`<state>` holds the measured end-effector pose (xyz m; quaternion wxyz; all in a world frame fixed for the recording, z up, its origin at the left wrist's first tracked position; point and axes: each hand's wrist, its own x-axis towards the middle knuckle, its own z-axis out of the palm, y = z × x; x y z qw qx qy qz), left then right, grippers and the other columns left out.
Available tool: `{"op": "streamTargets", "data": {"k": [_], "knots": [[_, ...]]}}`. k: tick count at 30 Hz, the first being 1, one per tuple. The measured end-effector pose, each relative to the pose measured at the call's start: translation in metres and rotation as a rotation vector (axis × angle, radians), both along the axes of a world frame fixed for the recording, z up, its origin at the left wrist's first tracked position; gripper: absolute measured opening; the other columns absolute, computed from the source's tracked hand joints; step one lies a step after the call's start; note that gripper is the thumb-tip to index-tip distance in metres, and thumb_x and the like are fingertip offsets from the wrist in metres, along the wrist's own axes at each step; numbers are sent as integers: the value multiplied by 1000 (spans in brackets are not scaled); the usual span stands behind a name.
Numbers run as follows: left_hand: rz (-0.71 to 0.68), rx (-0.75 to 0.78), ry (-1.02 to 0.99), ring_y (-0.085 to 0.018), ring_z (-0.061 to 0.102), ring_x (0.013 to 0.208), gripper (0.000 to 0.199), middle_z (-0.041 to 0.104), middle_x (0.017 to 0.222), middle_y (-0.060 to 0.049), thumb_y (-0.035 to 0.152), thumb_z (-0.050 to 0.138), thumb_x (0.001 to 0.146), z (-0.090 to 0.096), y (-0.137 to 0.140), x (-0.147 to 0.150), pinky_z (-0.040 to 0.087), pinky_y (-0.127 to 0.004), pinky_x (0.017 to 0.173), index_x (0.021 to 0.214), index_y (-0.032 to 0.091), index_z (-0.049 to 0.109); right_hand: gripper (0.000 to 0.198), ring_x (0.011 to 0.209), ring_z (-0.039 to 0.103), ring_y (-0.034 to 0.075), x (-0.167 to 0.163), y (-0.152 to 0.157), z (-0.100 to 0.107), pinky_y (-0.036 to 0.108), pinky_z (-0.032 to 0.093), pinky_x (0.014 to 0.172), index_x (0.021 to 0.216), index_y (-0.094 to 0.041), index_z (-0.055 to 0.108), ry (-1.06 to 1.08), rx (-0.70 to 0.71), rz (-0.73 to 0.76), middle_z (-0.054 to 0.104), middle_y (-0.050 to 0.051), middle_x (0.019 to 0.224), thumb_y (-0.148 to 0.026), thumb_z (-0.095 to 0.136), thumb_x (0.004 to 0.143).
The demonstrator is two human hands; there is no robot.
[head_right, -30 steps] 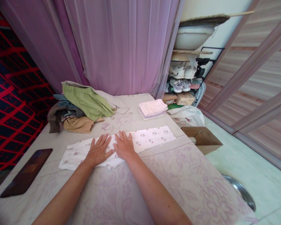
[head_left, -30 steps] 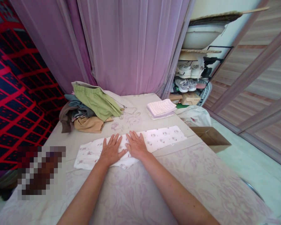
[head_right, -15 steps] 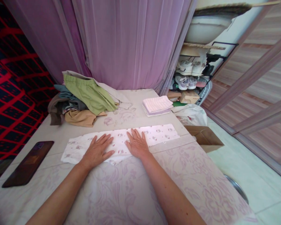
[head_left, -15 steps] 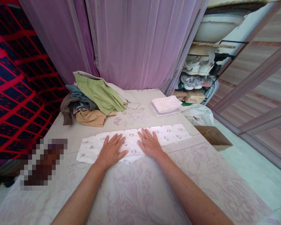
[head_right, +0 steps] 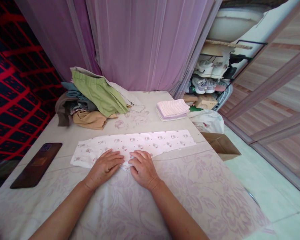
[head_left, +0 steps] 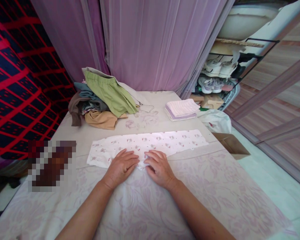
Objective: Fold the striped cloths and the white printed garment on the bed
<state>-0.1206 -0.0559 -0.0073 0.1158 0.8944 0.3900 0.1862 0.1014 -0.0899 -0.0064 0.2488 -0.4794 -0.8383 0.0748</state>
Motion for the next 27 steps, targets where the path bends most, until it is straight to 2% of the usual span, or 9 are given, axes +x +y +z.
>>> {"op": "streamTargets", "data": {"k": [9,17,23,27], "knots": [[23,-72,-85,-20,59,117,27,71,113,-3,25,46,93,-5,3,-2,37,-45,108,110,25,67,14,116,49,22,-12,4,-10,41,32,100,93,-23,67,19,214,107,65,4,120,-17,56,86],[11,-97,-38,-21,52,125,27,67,122,-2,23,48,92,-3,6,-5,33,-48,110,112,27,66,15,115,49,22,-5,-7,-7,39,35,96,90,-23,68,-7,196,134,64,4,118,-20,54,90],[29,-115,5,-21,48,130,33,62,130,-1,18,48,90,-2,8,-7,29,-51,111,116,30,65,17,81,53,16,-10,-10,-2,31,39,75,87,-22,69,-33,158,133,67,2,84,-22,53,93],[46,-98,35,-20,49,128,40,62,130,0,11,46,87,-3,10,-7,31,-49,111,117,30,65,18,78,52,16,-11,-12,-2,30,38,73,87,-21,69,-32,160,146,66,2,81,-22,52,93]]}}
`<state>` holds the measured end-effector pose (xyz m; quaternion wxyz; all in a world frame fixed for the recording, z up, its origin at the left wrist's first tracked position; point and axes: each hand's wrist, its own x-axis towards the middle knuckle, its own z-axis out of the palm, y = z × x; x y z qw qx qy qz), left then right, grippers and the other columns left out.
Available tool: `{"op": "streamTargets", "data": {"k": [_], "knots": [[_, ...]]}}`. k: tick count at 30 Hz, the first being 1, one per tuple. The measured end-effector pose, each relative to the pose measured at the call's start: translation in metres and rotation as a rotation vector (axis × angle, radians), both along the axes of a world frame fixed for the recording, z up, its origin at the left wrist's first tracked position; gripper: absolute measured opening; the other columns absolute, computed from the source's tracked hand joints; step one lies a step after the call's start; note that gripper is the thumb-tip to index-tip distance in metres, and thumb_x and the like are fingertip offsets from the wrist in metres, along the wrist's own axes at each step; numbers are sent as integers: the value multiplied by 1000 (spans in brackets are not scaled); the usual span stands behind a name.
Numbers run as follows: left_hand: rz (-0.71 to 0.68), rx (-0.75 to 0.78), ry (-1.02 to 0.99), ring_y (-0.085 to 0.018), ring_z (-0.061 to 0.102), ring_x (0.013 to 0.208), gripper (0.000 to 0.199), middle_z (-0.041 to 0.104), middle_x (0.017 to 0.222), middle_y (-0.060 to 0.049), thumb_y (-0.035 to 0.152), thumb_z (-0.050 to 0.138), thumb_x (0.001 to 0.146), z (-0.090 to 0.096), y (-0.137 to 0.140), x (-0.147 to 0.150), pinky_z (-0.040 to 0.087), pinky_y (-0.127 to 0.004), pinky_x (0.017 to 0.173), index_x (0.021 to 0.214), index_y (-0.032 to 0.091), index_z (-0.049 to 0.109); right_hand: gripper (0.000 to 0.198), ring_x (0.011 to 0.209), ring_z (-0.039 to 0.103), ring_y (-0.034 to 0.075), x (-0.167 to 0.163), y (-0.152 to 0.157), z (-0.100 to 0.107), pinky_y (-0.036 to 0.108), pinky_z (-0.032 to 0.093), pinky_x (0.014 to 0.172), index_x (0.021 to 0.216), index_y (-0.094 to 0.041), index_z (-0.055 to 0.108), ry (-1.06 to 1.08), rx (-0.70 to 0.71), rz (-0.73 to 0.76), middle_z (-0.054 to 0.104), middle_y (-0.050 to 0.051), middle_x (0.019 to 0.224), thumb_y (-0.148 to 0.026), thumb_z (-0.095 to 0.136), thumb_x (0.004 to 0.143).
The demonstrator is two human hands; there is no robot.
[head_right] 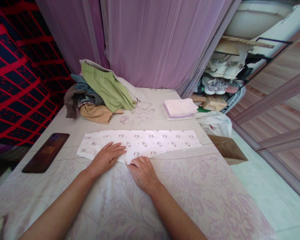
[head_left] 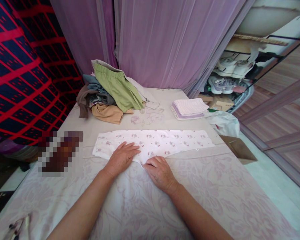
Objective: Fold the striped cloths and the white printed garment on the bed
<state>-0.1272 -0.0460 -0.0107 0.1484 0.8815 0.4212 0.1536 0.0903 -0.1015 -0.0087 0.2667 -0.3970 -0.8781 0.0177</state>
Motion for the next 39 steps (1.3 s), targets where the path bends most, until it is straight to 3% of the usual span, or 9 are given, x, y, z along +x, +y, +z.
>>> {"op": "streamTargets", "data": {"k": [4,12,18,21,24,26,32,39], "knots": [[111,70,7,-21,52,125,41,63,128,-3,11,45,84,-1,6,-14,36,-46,109,116,26,66,17,81,52,16,1,-2,-3,30,39,73,91,-21,70,15,-26,4,66,3,85,-19,53,92],[451,177,107,-26,53,123,35,63,128,-7,28,43,90,6,22,-75,34,-51,108,116,23,66,20,86,53,18,2,-3,-5,33,41,76,103,-22,69,18,-113,4,65,5,92,-20,55,89],[541,213,129,-29,52,124,31,63,127,-6,26,45,90,12,18,-69,25,-58,109,111,25,68,22,86,52,18,3,-1,-6,32,40,74,104,-23,69,31,-108,37,64,5,92,-18,55,88],[426,252,70,-28,54,121,29,66,124,-7,24,48,89,18,10,-44,26,-56,110,109,24,69,23,87,52,18,4,-2,-6,33,39,75,106,-23,69,25,-109,43,64,5,93,-17,55,88],[127,142,-74,-21,60,110,25,70,114,-5,28,51,90,17,0,-12,41,-42,102,107,25,69,26,89,52,18,4,-3,-6,33,40,77,109,-24,68,15,-115,39,64,5,95,-17,54,88],[46,68,-113,-21,59,111,23,69,115,-5,30,55,89,12,-6,4,43,-41,101,105,24,70,27,90,52,19,4,-4,-5,33,40,78,109,-24,68,10,-119,36,63,5,96,-16,55,88],[90,-67,-65,-26,45,130,30,59,134,-3,24,57,84,5,-12,12,25,-55,112,112,29,66,30,90,52,19,5,-3,-4,34,41,78,112,-26,67,0,-129,52,63,5,96,-16,56,86],[100,-119,18,-27,32,140,40,45,147,-1,19,55,83,14,-11,14,19,-56,115,121,31,62,30,89,52,20,3,-4,-2,35,42,78,114,-24,67,41,-146,32,63,6,94,-17,55,87]]}}
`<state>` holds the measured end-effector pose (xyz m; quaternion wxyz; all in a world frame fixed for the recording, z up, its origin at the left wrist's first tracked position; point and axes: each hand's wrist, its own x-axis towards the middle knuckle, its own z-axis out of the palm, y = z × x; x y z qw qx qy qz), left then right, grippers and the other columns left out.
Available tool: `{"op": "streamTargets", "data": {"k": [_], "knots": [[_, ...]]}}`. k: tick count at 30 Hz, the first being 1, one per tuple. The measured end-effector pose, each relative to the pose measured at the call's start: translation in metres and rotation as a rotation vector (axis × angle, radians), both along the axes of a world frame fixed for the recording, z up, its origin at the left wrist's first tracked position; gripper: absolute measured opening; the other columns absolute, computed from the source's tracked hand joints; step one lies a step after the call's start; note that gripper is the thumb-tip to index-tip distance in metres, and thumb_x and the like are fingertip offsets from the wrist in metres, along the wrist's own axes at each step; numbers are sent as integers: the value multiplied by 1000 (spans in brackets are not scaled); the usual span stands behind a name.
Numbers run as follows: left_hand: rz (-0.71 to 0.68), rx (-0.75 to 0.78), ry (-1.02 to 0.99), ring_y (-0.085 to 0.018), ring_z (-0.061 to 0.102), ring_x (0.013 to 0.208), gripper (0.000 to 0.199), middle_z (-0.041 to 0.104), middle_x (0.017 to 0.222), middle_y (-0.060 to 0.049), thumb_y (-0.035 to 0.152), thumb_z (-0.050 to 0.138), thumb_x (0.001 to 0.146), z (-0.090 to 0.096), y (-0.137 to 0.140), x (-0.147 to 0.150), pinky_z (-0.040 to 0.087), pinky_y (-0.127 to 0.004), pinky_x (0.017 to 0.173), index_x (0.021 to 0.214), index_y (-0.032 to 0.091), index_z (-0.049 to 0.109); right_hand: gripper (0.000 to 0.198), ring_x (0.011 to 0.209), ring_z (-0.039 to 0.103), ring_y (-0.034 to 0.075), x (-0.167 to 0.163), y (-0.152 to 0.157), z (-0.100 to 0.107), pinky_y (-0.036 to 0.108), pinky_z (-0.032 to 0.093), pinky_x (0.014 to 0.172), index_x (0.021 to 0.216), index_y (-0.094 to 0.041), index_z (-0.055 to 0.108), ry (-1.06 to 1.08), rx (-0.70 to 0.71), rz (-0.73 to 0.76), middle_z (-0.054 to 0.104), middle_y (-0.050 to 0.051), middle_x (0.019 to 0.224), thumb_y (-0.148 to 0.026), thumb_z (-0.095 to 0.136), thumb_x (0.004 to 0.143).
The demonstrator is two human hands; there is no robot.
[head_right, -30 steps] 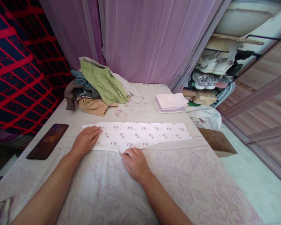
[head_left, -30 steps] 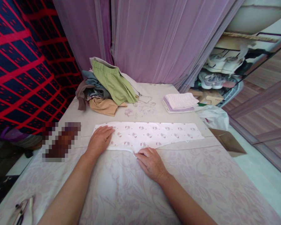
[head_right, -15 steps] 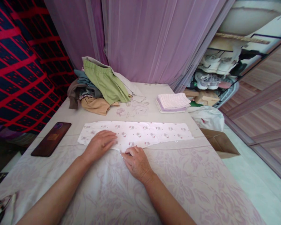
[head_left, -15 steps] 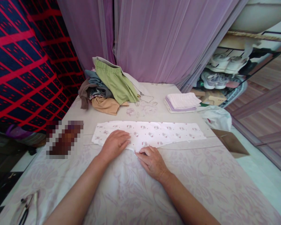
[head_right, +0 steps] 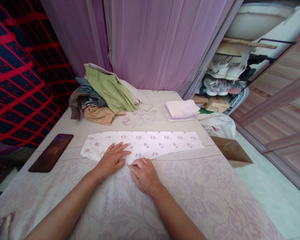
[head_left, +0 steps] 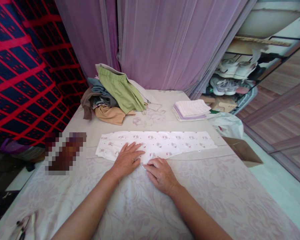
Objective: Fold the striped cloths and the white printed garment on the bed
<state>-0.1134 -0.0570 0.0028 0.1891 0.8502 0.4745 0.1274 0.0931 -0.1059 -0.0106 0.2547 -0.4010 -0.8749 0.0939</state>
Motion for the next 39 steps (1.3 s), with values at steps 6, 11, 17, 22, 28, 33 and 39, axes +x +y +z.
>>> {"op": "streamTargets", "data": {"k": [6,11,17,22,28,33,39], "knots": [[-20,30,53,-27,29,141,41,42,149,-2,26,53,88,-5,0,-1,19,-55,115,128,30,57,29,89,53,20,-1,-2,3,36,43,79,111,-23,67,9,26,15,64,6,96,-19,53,86],[-26,74,44,-28,30,140,43,42,149,-4,43,54,89,-10,0,-2,18,-55,115,130,30,55,27,92,57,19,4,-1,2,36,46,82,110,-23,67,18,53,10,66,7,100,-20,51,88],[-30,128,39,-28,33,139,42,44,147,-3,41,56,87,-19,2,-3,19,-54,114,129,32,56,41,128,46,25,8,-8,-2,50,33,108,130,-19,55,-90,43,-161,57,12,134,-28,52,90],[-24,154,32,-28,34,138,41,45,146,-4,38,57,86,-20,2,-4,21,-54,113,127,31,57,37,129,46,20,22,-7,-6,46,33,110,128,-22,57,-112,-3,-136,56,9,135,-27,47,93],[-131,185,-110,-24,54,117,22,65,121,-5,27,55,87,0,-8,6,29,-50,109,105,27,67,32,121,53,24,61,-1,-13,47,40,104,117,-22,66,-117,69,-301,63,10,126,-21,47,91],[-233,119,-131,-20,60,93,16,69,93,-4,31,56,88,6,-15,20,43,-37,89,96,25,68,33,121,53,23,66,-6,-15,46,38,105,119,-23,64,-109,94,-329,62,10,127,-21,47,91],[-206,150,-58,-20,57,88,20,66,86,-5,36,51,92,-1,-13,20,42,-35,81,89,23,67,31,122,52,23,66,-3,-14,47,35,105,117,-23,64,-139,65,-353,62,8,127,-22,47,92]]}}
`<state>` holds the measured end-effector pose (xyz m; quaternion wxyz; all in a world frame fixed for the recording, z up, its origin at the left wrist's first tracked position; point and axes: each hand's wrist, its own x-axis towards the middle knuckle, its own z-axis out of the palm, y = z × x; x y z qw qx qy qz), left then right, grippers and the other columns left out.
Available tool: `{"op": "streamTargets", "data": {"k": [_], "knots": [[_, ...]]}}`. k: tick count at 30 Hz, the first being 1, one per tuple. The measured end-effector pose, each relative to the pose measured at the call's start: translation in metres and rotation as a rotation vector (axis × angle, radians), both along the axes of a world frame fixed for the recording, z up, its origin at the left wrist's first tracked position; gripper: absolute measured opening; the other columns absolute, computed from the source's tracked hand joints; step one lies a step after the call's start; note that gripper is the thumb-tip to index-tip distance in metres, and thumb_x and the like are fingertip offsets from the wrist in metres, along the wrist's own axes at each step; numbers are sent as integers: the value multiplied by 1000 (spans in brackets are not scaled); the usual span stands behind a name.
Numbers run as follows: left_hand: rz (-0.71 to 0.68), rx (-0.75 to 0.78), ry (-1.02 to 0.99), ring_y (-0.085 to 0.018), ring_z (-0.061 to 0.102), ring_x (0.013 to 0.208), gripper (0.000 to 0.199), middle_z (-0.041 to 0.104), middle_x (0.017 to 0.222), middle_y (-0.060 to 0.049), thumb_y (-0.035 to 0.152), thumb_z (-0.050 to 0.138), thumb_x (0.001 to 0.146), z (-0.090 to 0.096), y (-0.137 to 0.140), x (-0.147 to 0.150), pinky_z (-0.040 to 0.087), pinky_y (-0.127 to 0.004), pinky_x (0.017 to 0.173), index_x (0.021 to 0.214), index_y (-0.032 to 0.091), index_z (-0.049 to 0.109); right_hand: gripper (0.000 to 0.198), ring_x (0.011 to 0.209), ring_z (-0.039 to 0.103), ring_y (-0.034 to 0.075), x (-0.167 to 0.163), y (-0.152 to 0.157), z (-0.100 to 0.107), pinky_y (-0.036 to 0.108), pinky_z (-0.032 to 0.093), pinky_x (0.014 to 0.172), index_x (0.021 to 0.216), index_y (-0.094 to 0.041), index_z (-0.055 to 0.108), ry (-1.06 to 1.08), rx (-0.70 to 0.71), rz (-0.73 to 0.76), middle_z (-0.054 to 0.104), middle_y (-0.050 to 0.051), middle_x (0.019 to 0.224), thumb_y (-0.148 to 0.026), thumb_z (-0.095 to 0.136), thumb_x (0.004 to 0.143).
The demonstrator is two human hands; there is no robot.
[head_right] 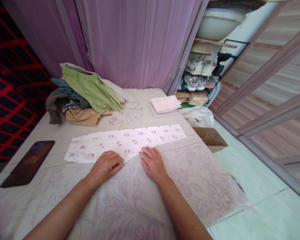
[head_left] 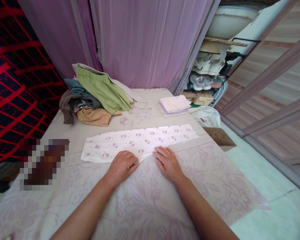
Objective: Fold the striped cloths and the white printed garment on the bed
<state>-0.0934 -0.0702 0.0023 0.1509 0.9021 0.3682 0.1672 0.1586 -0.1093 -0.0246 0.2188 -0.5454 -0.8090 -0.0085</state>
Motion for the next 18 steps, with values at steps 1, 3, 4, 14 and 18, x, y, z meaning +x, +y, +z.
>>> {"op": "streamTargets", "data": {"k": [1,3,4,14,18], "knots": [[-8,4,15,-20,57,86,22,66,84,-4,36,50,92,0,1,-1,42,-35,81,87,23,67,31,122,52,23,2,1,0,47,34,105,118,-23,64,-6,-4,-17,62,8,127,-22,47,92],[-24,3,38,-19,57,84,24,65,82,-4,36,49,93,1,1,-2,42,-35,81,85,22,67,30,122,52,24,7,3,0,48,34,104,118,-24,64,-23,-8,-59,63,7,126,-22,47,92],[-29,0,44,-19,57,84,24,65,82,-4,36,49,94,2,2,-2,41,-35,81,84,22,66,30,122,52,25,10,5,1,49,34,104,118,-24,64,-32,-8,-80,63,7,126,-22,47,92],[-76,0,33,-19,56,86,22,64,82,-3,33,50,94,6,2,-2,40,-33,83,81,22,66,31,124,50,25,32,10,-2,50,30,105,120,-24,62,-64,-23,-224,60,8,130,-26,45,94],[-90,-3,77,-19,55,85,25,63,81,-2,34,47,95,7,3,-3,40,-35,83,82,22,64,32,122,52,24,54,13,-5,50,30,105,119,-23,62,-83,3,-354,61,10,129,-28,43,94]]}}
